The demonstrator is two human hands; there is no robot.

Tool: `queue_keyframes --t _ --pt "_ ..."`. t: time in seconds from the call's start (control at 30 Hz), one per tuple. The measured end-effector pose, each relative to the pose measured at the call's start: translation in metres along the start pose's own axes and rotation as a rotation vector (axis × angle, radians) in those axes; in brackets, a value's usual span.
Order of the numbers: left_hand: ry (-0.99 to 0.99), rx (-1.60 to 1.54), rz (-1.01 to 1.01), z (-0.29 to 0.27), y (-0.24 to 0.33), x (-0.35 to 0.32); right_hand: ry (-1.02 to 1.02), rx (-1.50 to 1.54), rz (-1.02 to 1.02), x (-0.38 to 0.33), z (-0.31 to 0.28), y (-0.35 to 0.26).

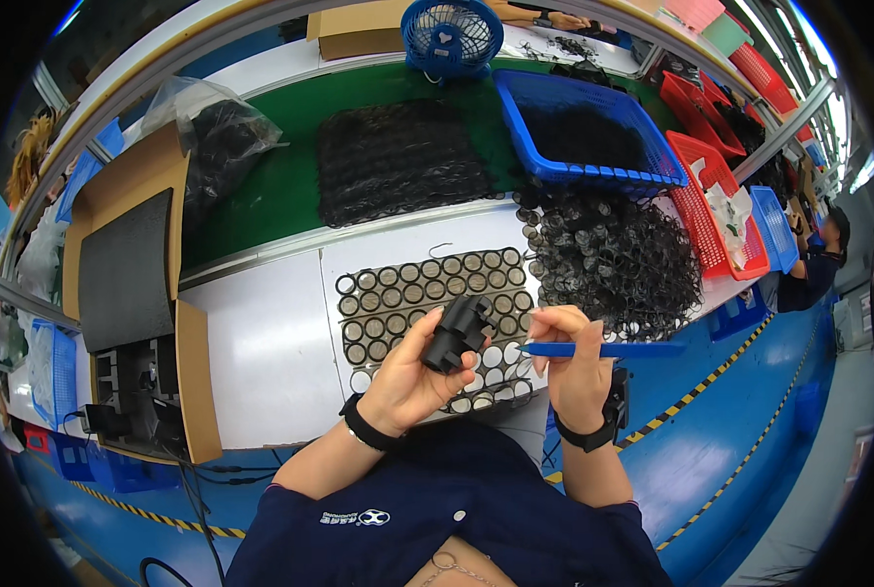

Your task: Inspecting and using a pick tool and pliers to clean or trim a black plastic molded component in a factory setting.

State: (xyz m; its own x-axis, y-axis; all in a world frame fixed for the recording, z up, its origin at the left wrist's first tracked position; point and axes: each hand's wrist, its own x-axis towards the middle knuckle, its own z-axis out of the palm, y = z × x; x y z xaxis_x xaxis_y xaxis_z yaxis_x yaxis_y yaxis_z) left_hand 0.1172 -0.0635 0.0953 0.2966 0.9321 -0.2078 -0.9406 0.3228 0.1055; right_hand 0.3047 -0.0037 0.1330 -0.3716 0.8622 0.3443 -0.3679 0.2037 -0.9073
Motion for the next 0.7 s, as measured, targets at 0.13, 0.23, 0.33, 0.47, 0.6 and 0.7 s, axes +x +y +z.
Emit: queue_keyframes --t 0.13,0.23,0.33,0.47,0.6,0.7 --pt "0.003 -0.027 0.000 0.001 -0.002 -0.003 0.007 -0.388 -0.107 -0.005 0.014 -0.007" --pt "-0.029 -0.022 -0.028 0.003 -0.003 -0.006 -0.018 -0.543 -0.197 -0.006 0.016 -0.007" --pt "-0.053 0.038 -0.012 0.005 -0.005 -0.007 -0.033 -0.545 -0.203 -0.005 0.017 -0.004" --pt "-0.020 0.090 -0.012 0.010 -0.006 -0.010 -0.028 -0.536 -0.196 -0.005 0.020 -0.001" --pt "-0.086 0.139 -0.081 0.009 -0.006 -0.013 -0.009 -0.523 -0.188 -0.007 0.021 -0.001" --pt "-0.093 0.342 -0.028 0.005 -0.007 -0.013 0.027 -0.423 -0.092 -0.007 0.024 -0.004"
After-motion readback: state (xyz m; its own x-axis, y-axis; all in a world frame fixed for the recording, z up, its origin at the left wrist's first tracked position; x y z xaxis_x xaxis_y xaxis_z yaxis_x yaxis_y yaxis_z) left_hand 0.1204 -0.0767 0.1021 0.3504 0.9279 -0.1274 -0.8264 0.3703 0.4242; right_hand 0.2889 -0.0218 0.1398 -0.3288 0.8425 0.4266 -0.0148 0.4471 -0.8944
